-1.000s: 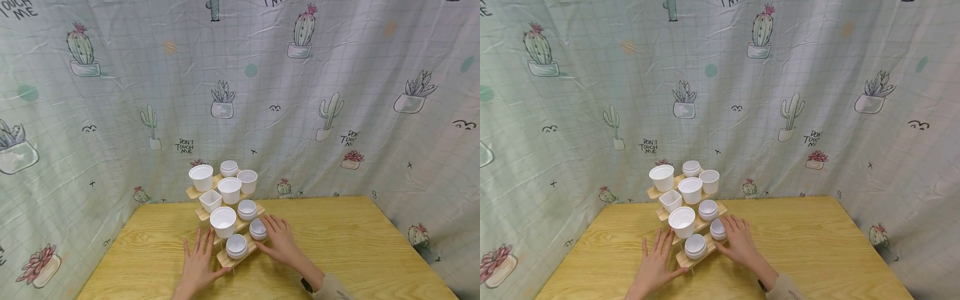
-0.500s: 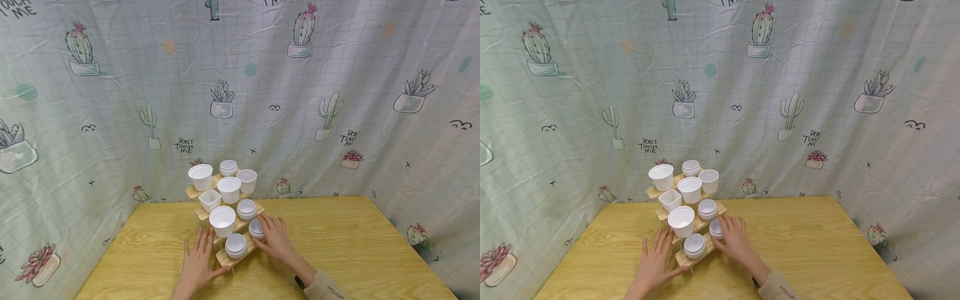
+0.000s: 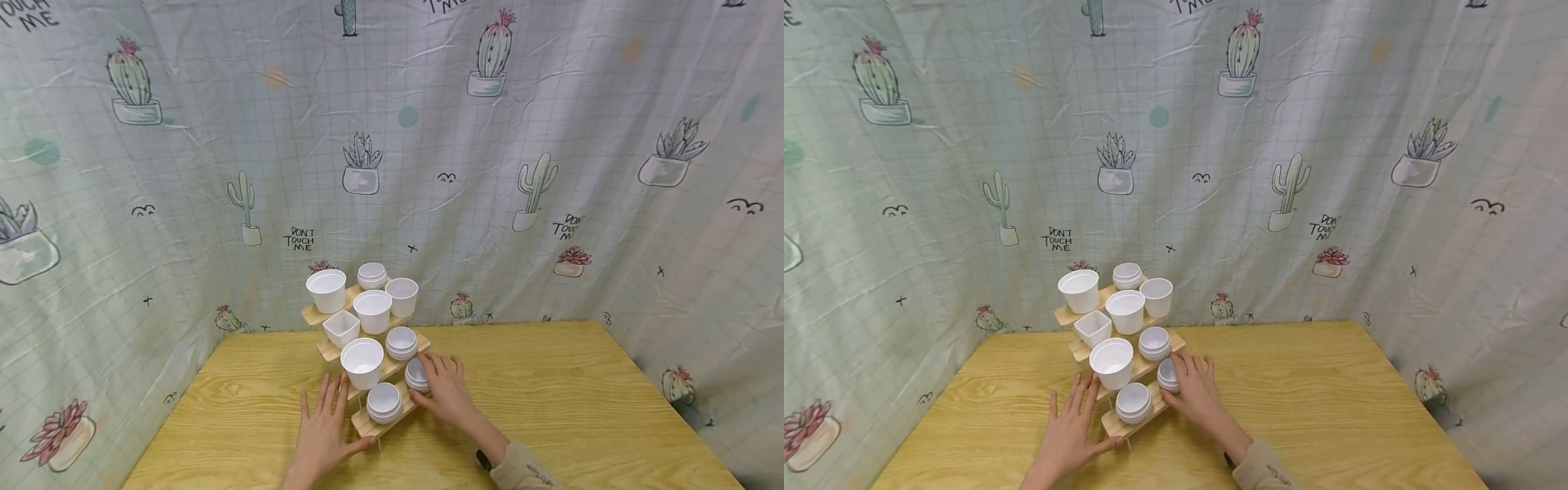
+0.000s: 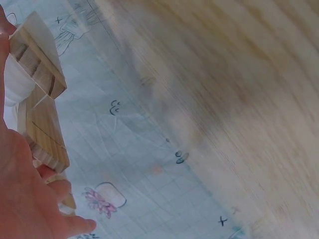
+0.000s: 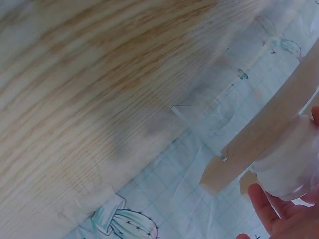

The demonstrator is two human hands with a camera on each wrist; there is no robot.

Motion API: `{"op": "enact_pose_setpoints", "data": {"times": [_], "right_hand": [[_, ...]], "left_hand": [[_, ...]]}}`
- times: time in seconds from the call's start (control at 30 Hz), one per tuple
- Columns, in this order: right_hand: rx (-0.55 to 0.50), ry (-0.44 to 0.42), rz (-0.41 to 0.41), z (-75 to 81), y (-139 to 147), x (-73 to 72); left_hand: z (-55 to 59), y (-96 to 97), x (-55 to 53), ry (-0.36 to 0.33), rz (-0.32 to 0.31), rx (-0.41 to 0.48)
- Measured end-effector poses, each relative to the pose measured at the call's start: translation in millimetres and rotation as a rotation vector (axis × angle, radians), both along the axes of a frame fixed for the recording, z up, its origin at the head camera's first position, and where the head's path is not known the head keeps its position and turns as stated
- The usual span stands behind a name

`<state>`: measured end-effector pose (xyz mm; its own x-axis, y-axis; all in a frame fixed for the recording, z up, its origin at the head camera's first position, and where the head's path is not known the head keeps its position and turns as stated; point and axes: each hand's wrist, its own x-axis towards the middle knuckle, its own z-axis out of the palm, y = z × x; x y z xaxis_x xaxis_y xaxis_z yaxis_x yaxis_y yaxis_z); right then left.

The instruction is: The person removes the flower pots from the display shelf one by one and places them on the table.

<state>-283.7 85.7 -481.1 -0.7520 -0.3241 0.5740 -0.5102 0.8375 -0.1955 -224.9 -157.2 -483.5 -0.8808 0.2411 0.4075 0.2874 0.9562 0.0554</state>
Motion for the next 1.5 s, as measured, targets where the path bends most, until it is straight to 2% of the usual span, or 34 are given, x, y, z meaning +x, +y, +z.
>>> {"op": "enact_pose_setpoints", "data": {"times": [0.7, 0.97, 1.23, 1.5], "right_hand": [[-0.046, 0.014, 0.03, -0.4, 1.0, 1.9], [-0.04, 0.004, 0.034, 0.7, 6.5, 3.0], [-0.035, 0.037, 0.053, -1.3, 11.4, 5.7], [-0.052, -0.004, 0.07, 1.2, 17.0, 8.7]], "left_hand": [[-0.1, 2.0, 1.4, -0.009, -0.009, 0.03], [2.0, 4.8, 3.6, 0.05, -0.021, 0.023], [2.0, 4.5, 3.6, 0.046, -0.027, 0.015], [-2.1, 3.9, 1.0, 0.09, -0.04, 0.017]]}}
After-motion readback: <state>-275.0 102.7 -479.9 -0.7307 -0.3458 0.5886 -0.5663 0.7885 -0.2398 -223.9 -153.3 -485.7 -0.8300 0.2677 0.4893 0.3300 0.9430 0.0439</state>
